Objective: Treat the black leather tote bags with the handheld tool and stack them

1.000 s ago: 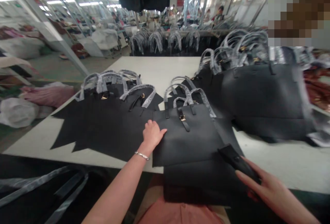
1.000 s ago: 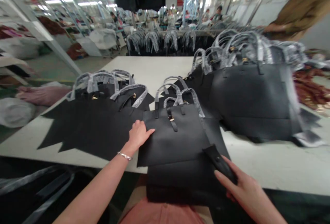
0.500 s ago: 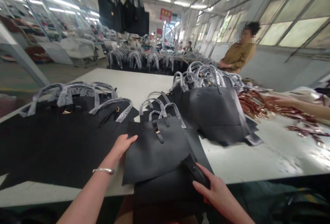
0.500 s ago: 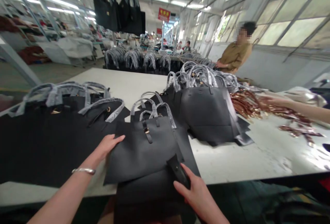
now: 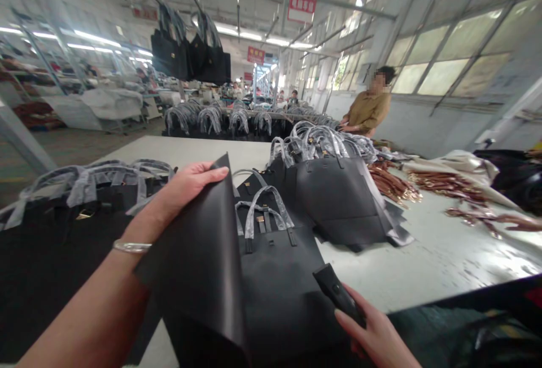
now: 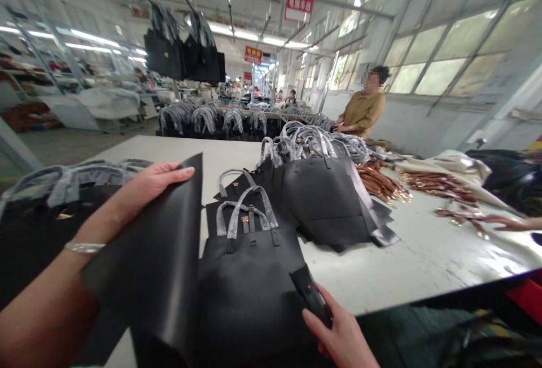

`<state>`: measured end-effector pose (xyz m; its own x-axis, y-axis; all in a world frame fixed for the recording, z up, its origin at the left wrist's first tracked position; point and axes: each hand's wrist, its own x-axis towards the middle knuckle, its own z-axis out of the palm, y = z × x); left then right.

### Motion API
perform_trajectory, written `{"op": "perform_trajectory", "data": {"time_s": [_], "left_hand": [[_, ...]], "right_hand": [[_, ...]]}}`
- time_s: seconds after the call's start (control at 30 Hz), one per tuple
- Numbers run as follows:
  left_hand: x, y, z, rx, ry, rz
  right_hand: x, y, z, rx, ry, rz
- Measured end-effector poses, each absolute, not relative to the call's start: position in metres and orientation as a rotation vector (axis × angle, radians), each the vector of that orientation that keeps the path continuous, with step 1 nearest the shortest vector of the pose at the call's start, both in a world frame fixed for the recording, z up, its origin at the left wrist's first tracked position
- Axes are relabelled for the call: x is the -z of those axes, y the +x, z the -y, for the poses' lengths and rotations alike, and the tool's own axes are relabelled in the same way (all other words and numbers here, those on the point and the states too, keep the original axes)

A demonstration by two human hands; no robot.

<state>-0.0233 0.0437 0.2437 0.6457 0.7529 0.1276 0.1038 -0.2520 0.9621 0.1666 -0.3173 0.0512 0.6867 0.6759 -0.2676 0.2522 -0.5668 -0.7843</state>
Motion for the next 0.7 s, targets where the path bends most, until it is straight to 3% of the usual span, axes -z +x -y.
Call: {"op": "perform_trajectory", "data": {"time_s": [0.17, 0.27, 0.4, 0.53, 0.7], "left_hand": [[-0.158, 0.049, -0.015, -0.748, 2.137, -0.515], [-0.09, 0.065, 0.018, -0.408, 2.353, -0.354], [-0.021, 0.05, 0.068, -0.183, 2.561, -0.508], [0.012, 0.037, 0.096, -0.252, 2.812, -0.557], [0.018, 0.035, 0.099, -0.367, 2.905, -0.521]], "right_hand": [[-0.061, 0.171, 0.329, -0.678, -2.229, 0.661], [-0.065, 0.172, 0.333, -0.689, -2.266, 0.66], [-0.064, 0.172, 0.336, -0.792, -2.259, 0.694], [-0.058, 0.173, 0.342, -0.942, -2.249, 0.7], [-0.057, 0.181, 0.346, -1.061, -2.195, 0.626]]}}
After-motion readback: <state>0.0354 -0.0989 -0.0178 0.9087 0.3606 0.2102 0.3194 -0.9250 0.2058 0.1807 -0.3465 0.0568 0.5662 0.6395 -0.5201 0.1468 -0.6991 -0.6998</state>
